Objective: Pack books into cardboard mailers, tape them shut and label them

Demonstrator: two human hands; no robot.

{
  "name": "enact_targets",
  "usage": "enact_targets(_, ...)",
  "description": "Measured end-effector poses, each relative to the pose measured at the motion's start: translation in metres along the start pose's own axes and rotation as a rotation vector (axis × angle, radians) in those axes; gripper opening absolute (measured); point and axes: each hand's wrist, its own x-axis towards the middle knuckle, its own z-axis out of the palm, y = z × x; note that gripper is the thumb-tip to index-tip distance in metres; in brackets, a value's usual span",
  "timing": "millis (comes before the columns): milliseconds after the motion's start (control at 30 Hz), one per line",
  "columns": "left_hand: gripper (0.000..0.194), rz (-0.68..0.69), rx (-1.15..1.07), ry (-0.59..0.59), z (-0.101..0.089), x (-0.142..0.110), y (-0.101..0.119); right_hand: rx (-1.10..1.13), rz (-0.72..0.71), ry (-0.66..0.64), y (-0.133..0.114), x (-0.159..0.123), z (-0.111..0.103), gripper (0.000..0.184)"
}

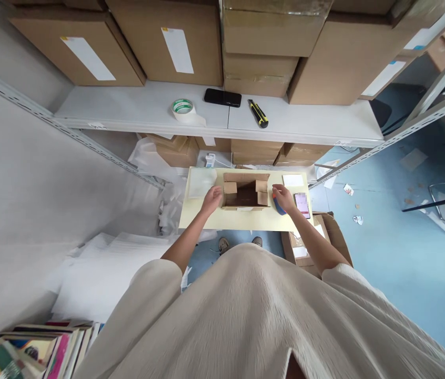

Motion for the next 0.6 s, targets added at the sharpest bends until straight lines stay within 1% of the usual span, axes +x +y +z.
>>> enact_targets(33,0.052,0.087,0.037,0.013,0.002,0.001,0.007,-0.026,-0.056,0.018,-0.01,0.004,-0.001,0.071)
enact_targets(67,0.051,0.173,0.077,0.007,0.005,0.002,0.013,-0.056,-0.12,0.002,-0.02,0.007,-0.001,0.062)
enact_targets(133,0.047,0.312,0.172,-0.065,0.013,0.001,0.025,-0.152,-0.271,-0.123,-0.042,0.011,0.005,0.049)
enact_targets(167,0.045,0.355,0.228,-0.118,0.017,0.0,0.03,-0.229,-0.336,-0.204,-0.052,0.012,0.011,0.045)
enact_targets(267,0.046,0.393,0.403,-0.249,0.026,-0.009,0.032,-0.482,-0.444,-0.439,-0.074,0.011,0.033,0.043)
enact_targets(367,0.057,0.411,0.523,-0.298,0.031,-0.022,0.021,-0.633,-0.497,-0.55,-0.08,0.009,0.053,0.045)
enact_targets(467,0.065,0.461,0.586,-0.311,0.033,-0.031,0.008,-0.766,-0.531,-0.578,-0.076,0.007,0.063,0.04)
enact_targets(533,0.067,0.487,0.594,-0.293,0.034,-0.034,0.003,-0.811,-0.531,-0.548,-0.07,0.006,0.062,0.037)
enact_targets(600,0.064,0.503,0.577,-0.27,0.035,-0.033,0.002,-0.784,-0.507,-0.489,-0.062,0.006,0.055,0.038)
